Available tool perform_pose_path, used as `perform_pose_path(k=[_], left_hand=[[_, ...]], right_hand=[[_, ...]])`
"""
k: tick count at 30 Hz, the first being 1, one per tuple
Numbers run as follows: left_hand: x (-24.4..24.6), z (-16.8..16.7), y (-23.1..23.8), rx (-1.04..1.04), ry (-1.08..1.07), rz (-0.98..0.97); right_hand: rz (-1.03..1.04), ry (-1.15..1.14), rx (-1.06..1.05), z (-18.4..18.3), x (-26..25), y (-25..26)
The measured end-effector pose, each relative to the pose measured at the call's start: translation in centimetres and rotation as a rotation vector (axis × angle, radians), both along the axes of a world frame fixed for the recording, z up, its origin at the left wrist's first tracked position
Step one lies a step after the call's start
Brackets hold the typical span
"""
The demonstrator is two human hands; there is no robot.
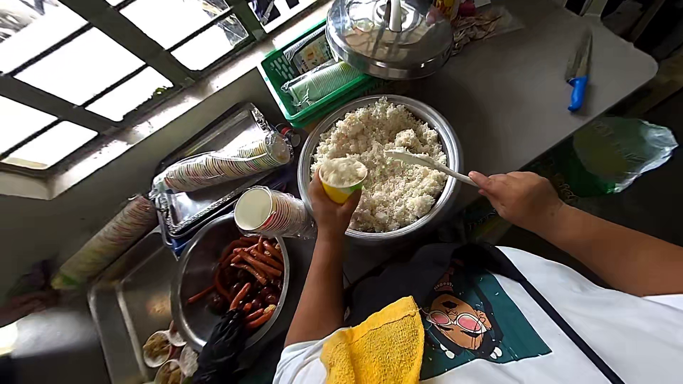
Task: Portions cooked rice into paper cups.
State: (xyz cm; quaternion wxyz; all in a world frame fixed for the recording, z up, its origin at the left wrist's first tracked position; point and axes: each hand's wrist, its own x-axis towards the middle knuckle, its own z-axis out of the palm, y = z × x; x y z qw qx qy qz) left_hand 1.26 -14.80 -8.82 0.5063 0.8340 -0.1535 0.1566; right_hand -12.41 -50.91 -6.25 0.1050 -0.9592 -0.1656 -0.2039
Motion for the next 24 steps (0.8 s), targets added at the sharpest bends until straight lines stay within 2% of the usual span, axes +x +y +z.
perform_pose_path(k=[5, 7, 9, 12, 16, 18, 21, 24], left_hand=[[-2.4, -4.1, 4.3, 0.122, -0.277, 0.206], [-3.1, -5.9, 4.8, 0.121, -0.275, 0.246], [-3.9, -7.0, 4.7, 0.083, -0.161, 0.278], [-4.9, -6.4, 4.4, -0.003, 0.01, 0.267], [-5.4, -4.9, 4.7, -0.099, 0.208, 0.178], [-5.3, -4.4, 4.8, -0.051, 0.238, 0.155], [-5.1, -3.7, 4.7, 0.074, 0.212, 0.156], [-4.9, -2.8, 4.8, 0.196, 0.241, 0.152]], right_hand=[[-0.024, 0.123, -0.004, -1.6, 4.6, 4.0], [-0.034, 0.259, -0.032, -1.9, 6.8, 6.0], [-0.015, 0.403, -0.066, -2.6, 8.3, 7.7], [0.076, 0.379, -0.1, -3.3, 7.8, 7.9], [0.065, 0.347, -0.094, 0.1, 5.8, 5.3], [-0.045, 0.38, -0.089, 1.7, 5.0, 4.4], [-0.186, 0.643, -0.045, 1.9, 4.9, 4.9], [-0.174, 0.777, 0.226, -0.4, 6.3, 6.2]])
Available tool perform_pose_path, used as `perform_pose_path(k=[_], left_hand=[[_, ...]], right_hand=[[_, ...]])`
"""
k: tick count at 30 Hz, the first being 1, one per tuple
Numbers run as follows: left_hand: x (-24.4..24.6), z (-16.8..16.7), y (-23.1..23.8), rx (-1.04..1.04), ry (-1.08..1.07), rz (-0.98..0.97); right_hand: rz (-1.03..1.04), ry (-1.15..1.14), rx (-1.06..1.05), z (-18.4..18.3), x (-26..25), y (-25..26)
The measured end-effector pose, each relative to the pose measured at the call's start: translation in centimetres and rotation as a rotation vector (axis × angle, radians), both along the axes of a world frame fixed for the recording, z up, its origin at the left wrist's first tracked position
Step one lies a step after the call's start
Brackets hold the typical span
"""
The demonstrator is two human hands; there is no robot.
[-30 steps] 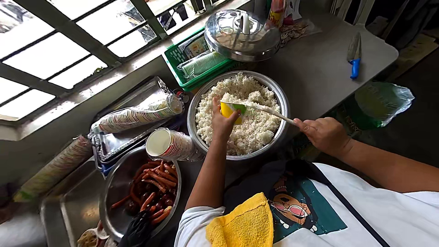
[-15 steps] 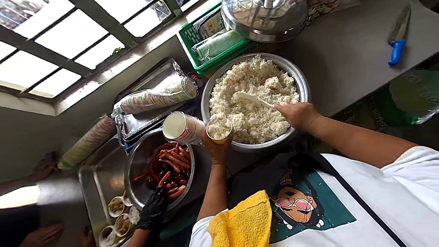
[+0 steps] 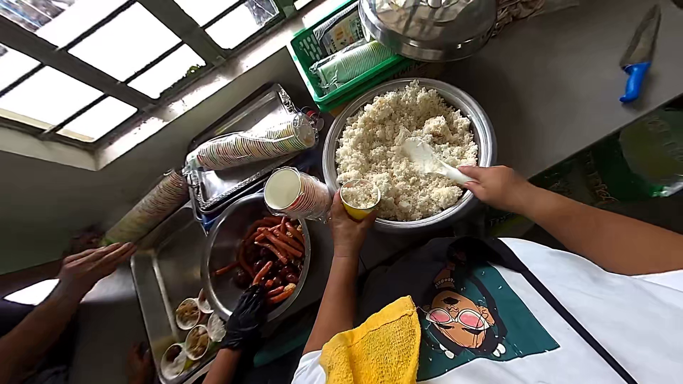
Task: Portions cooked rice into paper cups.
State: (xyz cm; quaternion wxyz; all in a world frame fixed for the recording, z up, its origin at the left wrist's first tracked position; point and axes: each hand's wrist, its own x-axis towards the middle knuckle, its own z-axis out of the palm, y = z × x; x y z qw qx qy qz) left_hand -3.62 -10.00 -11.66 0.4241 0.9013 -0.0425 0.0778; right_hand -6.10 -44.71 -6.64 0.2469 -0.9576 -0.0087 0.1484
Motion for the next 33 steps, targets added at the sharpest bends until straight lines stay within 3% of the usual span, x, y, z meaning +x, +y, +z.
perform_pose_path(k=[6, 10, 12, 16, 19, 22, 27, 33], left_hand=[[0.5, 3.0, 1.1, -0.017, 0.288, -0.051], [1.2, 4.9, 0.2, -0.336, 0.498, 0.061], [1.3, 5.2, 0.0, -0.438, 0.499, 0.093], [1.5, 6.4, -1.1, -0.453, 0.37, 0.08], [2.8, 6.8, -3.8, -0.48, 0.427, 0.024], [4.6, 6.8, -7.3, -0.512, 0.531, -0.051], [6.8, 7.2, -11.3, -0.593, 0.577, -0.085], [8.7, 7.7, -13.1, -0.612, 0.61, -0.039]], right_hand=[[-0.213, 0.208, 0.491, -2.6, 2.0, 3.0], [-0.344, 0.268, 0.675, -2.1, 1.5, 2.5], [-0.368, 0.275, 0.711, -1.3, 0.6, 1.6], [-0.423, 0.141, 0.8, -1.1, -1.6, 0.0], [-0.419, -0.007, 0.845, -1.1, -2.4, -0.7], [-0.317, -0.224, 0.675, -1.4, -3.0, -0.6], [-0.049, -0.787, 0.116, -5.4, -3.8, -1.0], [0.027, -0.841, 0.003, -6.9, -4.0, -1.1]])
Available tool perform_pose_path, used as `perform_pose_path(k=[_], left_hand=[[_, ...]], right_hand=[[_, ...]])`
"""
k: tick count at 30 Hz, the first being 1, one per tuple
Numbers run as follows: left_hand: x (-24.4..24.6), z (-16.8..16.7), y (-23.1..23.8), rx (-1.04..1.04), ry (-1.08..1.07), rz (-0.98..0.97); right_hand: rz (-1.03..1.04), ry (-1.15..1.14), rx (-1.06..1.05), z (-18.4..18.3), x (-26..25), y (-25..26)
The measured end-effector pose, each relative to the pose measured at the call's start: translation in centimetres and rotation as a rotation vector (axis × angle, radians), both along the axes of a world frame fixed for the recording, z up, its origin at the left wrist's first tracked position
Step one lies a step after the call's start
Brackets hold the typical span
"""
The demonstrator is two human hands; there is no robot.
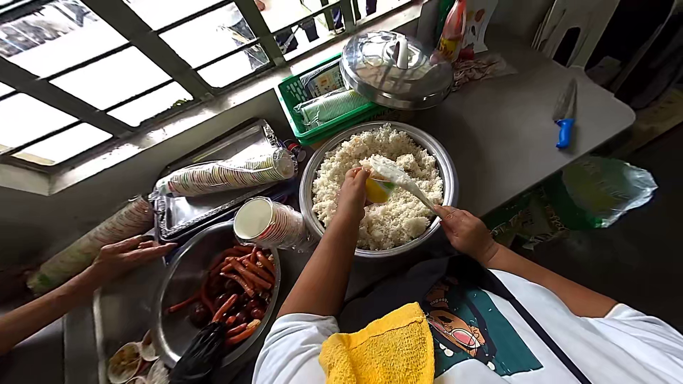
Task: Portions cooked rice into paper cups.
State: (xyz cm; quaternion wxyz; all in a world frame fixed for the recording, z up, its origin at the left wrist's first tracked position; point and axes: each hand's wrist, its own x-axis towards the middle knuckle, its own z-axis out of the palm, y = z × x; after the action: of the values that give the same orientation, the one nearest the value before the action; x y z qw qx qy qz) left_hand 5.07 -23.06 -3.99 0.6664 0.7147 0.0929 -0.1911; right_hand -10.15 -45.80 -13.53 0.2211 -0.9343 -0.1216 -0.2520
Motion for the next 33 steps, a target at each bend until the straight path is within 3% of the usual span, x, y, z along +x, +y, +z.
perform_pose_path(k=[9, 14, 21, 27, 30, 33], left_hand=[[0.1, -0.2, 0.8, -0.159, -0.176, 0.023], [-0.8, -2.1, 2.0, -0.322, -0.212, 0.169], [-2.1, -2.4, 2.5, -0.501, -0.176, 0.131], [-2.6, -0.1, 3.6, -0.503, 0.028, 0.34], [-2.5, -0.8, 4.0, -0.51, -0.014, 0.399], [-2.6, -0.2, 4.1, -0.548, -0.092, 0.455]], right_hand=[[0.019, 0.029, -0.048, 1.8, -3.0, -3.4], [-0.036, 0.059, 0.014, 1.8, -3.0, -4.8], [0.034, 0.158, 0.166, 5.5, 0.4, -0.4], [-0.009, -0.014, -0.003, 2.6, -2.2, 1.1], [-0.058, -0.054, -0.06, 0.8, -3.8, 1.7], [-0.067, 0.053, -0.095, -0.1, -5.2, 1.1]])
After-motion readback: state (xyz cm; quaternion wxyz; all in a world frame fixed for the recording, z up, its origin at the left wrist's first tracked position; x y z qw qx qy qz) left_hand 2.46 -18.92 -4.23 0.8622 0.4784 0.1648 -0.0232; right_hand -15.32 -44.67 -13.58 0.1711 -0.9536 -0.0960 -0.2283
